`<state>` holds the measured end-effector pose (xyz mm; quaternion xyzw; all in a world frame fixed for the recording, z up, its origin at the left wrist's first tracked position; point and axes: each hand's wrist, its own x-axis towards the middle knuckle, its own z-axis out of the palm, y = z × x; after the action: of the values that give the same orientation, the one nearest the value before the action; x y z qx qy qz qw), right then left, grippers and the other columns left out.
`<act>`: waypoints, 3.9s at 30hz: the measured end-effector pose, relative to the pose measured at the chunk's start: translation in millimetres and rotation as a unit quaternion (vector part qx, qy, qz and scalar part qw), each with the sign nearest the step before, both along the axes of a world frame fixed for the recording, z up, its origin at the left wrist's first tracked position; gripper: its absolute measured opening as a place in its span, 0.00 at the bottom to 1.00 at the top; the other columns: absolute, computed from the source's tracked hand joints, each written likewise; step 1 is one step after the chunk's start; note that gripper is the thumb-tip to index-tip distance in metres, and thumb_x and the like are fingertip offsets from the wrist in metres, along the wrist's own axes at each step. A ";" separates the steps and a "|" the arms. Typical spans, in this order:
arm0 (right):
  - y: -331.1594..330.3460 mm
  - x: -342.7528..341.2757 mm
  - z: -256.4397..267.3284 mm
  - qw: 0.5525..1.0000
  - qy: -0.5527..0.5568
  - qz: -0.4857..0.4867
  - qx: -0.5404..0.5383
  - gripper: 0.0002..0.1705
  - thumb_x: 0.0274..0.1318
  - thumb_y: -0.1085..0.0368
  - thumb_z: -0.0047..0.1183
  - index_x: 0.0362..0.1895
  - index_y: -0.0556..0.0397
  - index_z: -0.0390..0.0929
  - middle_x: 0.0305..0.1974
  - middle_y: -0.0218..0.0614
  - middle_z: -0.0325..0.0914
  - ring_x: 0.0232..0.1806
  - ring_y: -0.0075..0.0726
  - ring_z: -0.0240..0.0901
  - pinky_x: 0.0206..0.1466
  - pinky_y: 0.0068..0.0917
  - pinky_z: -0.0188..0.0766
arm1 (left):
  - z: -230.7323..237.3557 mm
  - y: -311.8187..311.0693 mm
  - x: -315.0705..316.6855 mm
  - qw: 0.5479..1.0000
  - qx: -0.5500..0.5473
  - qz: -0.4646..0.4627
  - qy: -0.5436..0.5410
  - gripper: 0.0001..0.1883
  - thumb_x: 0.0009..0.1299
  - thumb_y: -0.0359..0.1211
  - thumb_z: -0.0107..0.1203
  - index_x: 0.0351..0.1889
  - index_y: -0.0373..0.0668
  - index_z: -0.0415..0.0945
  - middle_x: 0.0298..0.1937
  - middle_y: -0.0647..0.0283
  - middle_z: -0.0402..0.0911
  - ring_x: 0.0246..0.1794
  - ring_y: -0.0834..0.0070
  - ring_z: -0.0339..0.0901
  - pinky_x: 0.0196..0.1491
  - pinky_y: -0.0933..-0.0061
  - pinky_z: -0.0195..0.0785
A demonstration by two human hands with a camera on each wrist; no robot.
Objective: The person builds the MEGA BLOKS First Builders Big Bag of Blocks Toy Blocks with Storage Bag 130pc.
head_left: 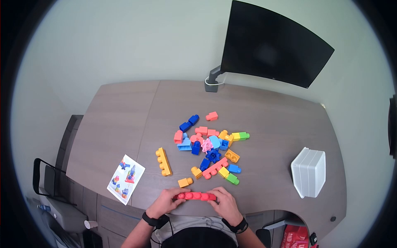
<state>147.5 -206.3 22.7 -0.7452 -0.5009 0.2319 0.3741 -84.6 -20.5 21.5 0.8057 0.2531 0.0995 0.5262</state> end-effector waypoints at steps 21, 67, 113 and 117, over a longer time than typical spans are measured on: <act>76.5 76.0 19.1 0.952 -0.280 -0.084 -0.093 0.58 0.46 0.30 0.82 0.73 0.53 0.80 0.62 0.43 0.80 0.66 0.54 0.75 0.63 0.54 0.78 | 8.4 15.7 6.2 0.997 0.038 -0.057 -0.038 0.34 0.70 0.38 0.81 0.74 0.43 0.83 0.68 0.53 0.90 0.69 0.46 0.84 0.73 0.52 0.79; 8.7 -9.4 28.0 0.994 -0.090 0.045 0.049 0.23 0.56 0.67 0.81 0.55 0.56 0.88 0.54 0.42 0.85 0.59 0.57 0.82 0.62 0.49 0.82 | 14.7 -4.4 -14.3 0.994 0.065 0.045 -0.072 0.23 0.71 0.34 0.80 0.64 0.44 0.92 0.60 0.56 0.95 0.63 0.57 0.88 0.66 0.58 0.84; -43.5 0.6 6.3 0.996 -0.061 -0.060 0.011 0.21 0.60 0.58 0.79 0.52 0.49 0.86 0.49 0.37 0.87 0.57 0.56 0.81 0.59 0.51 0.83 | -8.4 121.1 24.6 0.925 0.213 0.241 0.201 0.39 0.63 0.47 0.86 0.67 0.34 0.86 0.52 0.47 0.95 0.51 0.50 0.94 0.55 0.51 0.87; -42.7 8.2 11.2 0.998 -0.035 -0.051 -0.006 0.23 0.56 0.62 0.82 0.53 0.51 0.87 0.52 0.39 0.89 0.58 0.56 0.82 0.62 0.48 0.82 | -11.7 115.9 20.7 0.952 0.132 0.200 0.191 0.46 0.61 0.40 0.87 0.76 0.34 0.81 0.54 0.46 0.95 0.53 0.50 0.95 0.58 0.55 0.87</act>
<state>155.7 -249.0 33.8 -0.7797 -0.4736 0.1892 0.3633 -63.9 95.5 9.8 0.8049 0.4890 0.0795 0.3265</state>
